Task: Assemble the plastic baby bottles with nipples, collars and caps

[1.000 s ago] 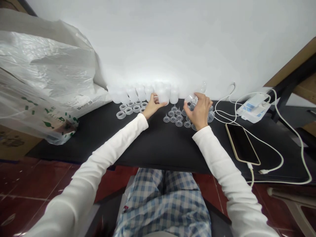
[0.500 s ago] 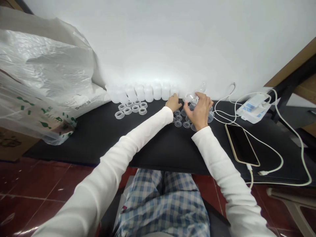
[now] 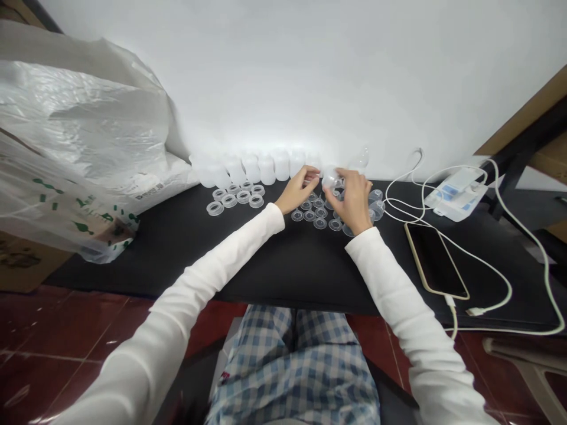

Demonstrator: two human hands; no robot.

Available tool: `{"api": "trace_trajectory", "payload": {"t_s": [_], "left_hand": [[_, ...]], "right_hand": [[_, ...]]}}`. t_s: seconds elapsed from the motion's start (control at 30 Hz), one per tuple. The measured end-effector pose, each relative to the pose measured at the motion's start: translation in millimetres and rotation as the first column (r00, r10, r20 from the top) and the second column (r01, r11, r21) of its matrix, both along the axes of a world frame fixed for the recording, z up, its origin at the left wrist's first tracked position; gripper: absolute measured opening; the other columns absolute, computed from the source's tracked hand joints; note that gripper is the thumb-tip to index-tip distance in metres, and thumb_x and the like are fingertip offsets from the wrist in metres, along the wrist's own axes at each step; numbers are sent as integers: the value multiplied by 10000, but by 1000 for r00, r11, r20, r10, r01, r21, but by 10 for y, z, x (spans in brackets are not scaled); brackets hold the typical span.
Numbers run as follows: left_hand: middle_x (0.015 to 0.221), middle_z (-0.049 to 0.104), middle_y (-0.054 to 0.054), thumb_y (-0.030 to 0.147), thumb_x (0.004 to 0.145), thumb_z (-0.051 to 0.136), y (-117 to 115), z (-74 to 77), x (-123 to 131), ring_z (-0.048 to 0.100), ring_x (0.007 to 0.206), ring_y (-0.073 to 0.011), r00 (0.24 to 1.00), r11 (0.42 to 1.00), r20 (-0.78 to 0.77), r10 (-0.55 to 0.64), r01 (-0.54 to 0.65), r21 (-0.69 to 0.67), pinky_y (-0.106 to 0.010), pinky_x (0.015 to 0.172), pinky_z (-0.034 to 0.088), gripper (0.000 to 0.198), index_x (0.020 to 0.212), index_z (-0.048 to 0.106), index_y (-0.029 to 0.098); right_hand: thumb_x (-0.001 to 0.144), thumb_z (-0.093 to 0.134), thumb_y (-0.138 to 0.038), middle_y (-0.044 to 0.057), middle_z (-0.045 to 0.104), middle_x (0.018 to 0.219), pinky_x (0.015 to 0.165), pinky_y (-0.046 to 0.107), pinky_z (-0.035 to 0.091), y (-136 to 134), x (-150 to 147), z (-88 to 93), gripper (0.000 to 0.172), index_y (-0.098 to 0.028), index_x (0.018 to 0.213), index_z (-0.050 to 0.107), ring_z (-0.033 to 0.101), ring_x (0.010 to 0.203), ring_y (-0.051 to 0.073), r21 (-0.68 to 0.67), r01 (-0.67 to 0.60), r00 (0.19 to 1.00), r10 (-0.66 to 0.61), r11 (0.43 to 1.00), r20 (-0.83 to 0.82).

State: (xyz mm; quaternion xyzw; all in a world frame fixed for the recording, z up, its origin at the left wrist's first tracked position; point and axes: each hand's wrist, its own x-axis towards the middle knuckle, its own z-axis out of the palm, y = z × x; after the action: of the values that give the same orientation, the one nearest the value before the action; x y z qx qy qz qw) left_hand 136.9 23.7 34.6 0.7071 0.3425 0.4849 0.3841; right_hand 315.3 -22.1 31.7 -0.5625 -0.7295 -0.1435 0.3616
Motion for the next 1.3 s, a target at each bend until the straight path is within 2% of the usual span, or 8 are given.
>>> {"api": "trace_trajectory", "payload": {"t_s": [0.1,0.23,0.5,0.67,0.8,1.07,1.17,1.3], "left_hand": [[1335,630,-82,230,900,611,-212,-5,-195,593,1263,-232,973,980,143,-182,191,-49,-367,1088,459,331,1231,601,239],[1331,647,-71,398,900,654,-451,-97,-431,614,1269,-261,928,930,282,-246,308,-202,-389,1034,511,344,1210,624,253],[1003,697,-25,474,725,867,-548,-283,-516,675,852,-141,926,944,375,-38,156,-292,-291,820,540,494,1042,587,219],[799,666,5,484,865,727,-467,-261,-550,620,630,-100,875,914,465,139,68,-401,-252,644,495,343,940,558,194],[652,622,8,553,975,539,-423,-272,-566,565,536,-93,834,871,497,240,42,-490,-228,558,438,383,875,558,183],[543,528,-4,725,990,319,-400,-304,-545,438,450,-77,846,800,428,316,5,-600,-218,474,329,668,729,591,173],[569,489,6,684,1014,290,-387,-336,-553,407,466,-79,840,821,452,300,13,-570,-223,479,325,670,727,611,169],[588,454,24,551,1041,354,-368,-361,-562,376,480,-79,821,822,488,295,41,-567,-224,489,320,542,760,612,165]], "right_hand": [[992,537,-465,137,658,1162,944,467,413,-51,-109,1,446,-208,1355,574,590,1057,313,-53,-163,978,168,985,126],[1008,548,-480,110,688,1060,885,420,415,-116,-262,-13,404,-230,1320,605,592,1003,298,-110,-308,930,323,945,172],[992,533,-407,116,692,1095,908,439,429,-94,-357,66,409,-219,1353,572,609,1003,293,-199,-417,893,441,887,94],[955,504,-301,148,663,1126,959,487,434,481,-66,222,288,-211,1137,708,572,1096,331,-293,-125,932,213,948,292],[846,671,-269,211,614,1273,939,463,454,897,37,268,507,-154,1340,654,559,1179,374,-498,112,848,178,860,499],[959,555,-261,160,690,1219,899,399,479,1074,-80,506,401,-206,1332,690,650,1069,285,-525,174,893,91,833,440],[979,481,-203,186,711,1220,946,422,487,1167,-72,618,397,-155,1296,716,652,1110,295,-484,203,921,3,851,391],[924,540,-183,258,706,1230,920,459,530,1306,-70,701,416,-68,1289,703,679,1113,339,-509,336,885,-81,792,458]]}}
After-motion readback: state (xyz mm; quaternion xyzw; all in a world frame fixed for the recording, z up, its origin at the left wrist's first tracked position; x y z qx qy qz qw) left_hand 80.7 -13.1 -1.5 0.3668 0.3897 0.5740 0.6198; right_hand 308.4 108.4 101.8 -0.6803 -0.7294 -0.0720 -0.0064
